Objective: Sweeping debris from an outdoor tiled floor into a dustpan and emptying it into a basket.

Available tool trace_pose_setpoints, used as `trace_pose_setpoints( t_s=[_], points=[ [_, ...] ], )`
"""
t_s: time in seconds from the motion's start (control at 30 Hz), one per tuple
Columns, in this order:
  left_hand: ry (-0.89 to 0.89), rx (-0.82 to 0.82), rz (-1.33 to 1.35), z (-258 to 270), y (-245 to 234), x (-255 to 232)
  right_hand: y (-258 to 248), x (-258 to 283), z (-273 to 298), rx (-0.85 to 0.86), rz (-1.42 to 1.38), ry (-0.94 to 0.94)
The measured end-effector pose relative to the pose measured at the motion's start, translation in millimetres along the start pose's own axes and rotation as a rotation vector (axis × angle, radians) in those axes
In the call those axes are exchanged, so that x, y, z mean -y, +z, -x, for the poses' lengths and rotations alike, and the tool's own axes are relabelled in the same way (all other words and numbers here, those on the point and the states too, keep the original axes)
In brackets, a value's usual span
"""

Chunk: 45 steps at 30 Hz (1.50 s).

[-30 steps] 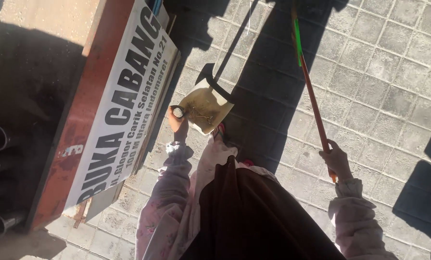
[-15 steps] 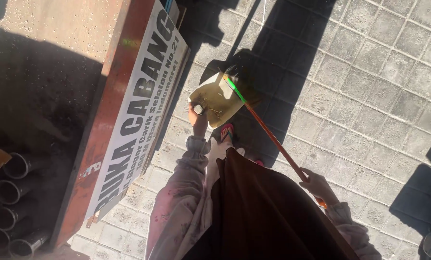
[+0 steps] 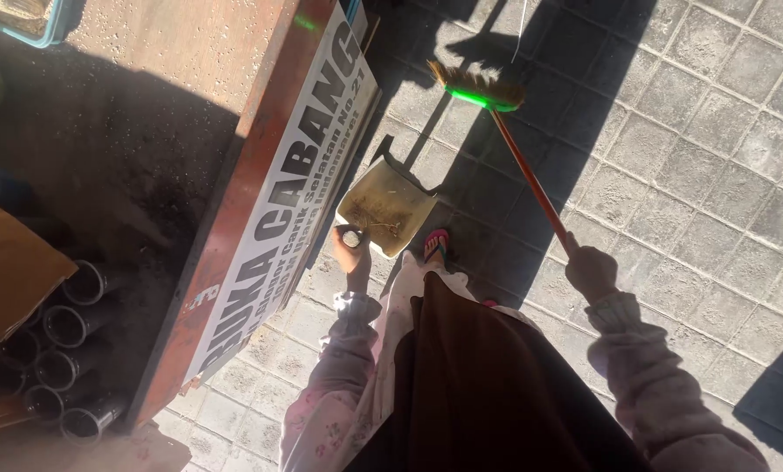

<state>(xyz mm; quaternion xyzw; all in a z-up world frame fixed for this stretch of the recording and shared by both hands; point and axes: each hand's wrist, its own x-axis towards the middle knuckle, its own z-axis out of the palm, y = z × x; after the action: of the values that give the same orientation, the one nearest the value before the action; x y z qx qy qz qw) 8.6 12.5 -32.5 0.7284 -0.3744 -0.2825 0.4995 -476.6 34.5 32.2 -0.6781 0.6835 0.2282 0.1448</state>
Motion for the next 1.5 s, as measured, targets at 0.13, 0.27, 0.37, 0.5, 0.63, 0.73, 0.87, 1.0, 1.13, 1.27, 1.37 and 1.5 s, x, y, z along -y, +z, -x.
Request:
trace_pose_setpoints(
  t_s=[0.13, 0.27, 0.37, 0.5, 0.63, 0.73, 0.87, 1.0, 1.13, 1.27, 1.37, 1.5],
  points=[
    [0.024, -0.033, -0.102, -1.0, 9.7, 20.3, 31.8, 27.9, -7.7, -0.037, 0.020, -0.109],
    [-0.004, 0.002, -0.111, -3.9, 9.7, 17.8, 16.9, 16.6, 37.9, 0.266, -0.213, -0.165],
    [-0.041, 0.027, -0.093, -8.4, 8.8, 11.7, 15.4, -13.9, 76.5, 0.447, -0.472, -0.132],
    [-0.092, 0.072, -0.205, -29.2, 17.7, -12.2, 3.3, -52.2, 120.1, 0.489, -0.685, -0.082],
    [-0.058, 0.127, -0.169, -48.6, 20.5, -39.6, -15.7, -84.6, 120.4, 0.474, -0.700, 0.016],
    [0.097, 0.154, -0.099, -63.8, 33.8, -61.2, -36.4, -108.3, 87.2, 0.454, -0.661, 0.182],
    [-0.009, 0.149, 0.043, -79.7, 77.5, -86.6, -31.7, -151.7, 11.6, 0.104, -0.756, 0.081],
    [0.029, 0.141, 0.046, -118.7, 138.7, -118.6, -56.0, -173.9, -61.8, 0.071, -0.762, 0.172],
    [0.032, 0.184, 0.078, -159.7, 204.9, -146.0, -73.0, -208.1, -122.2, -0.088, -0.760, 0.154],
    [0.056, 0.245, 0.105, -190.8, 272.5, -165.8, -105.1, -231.2, -167.0, -0.090, -0.769, 0.231],
    [0.198, 0.274, 0.074, -209.1, 308.2, -163.8, -115.7, -229.2, -192.0, -0.124, -0.689, 0.253],
    [0.259, 0.388, 0.243, -249.9, 366.8, -162.1, -113.2, -218.9, -251.5, -0.243, -0.432, 0.274]
  ],
)
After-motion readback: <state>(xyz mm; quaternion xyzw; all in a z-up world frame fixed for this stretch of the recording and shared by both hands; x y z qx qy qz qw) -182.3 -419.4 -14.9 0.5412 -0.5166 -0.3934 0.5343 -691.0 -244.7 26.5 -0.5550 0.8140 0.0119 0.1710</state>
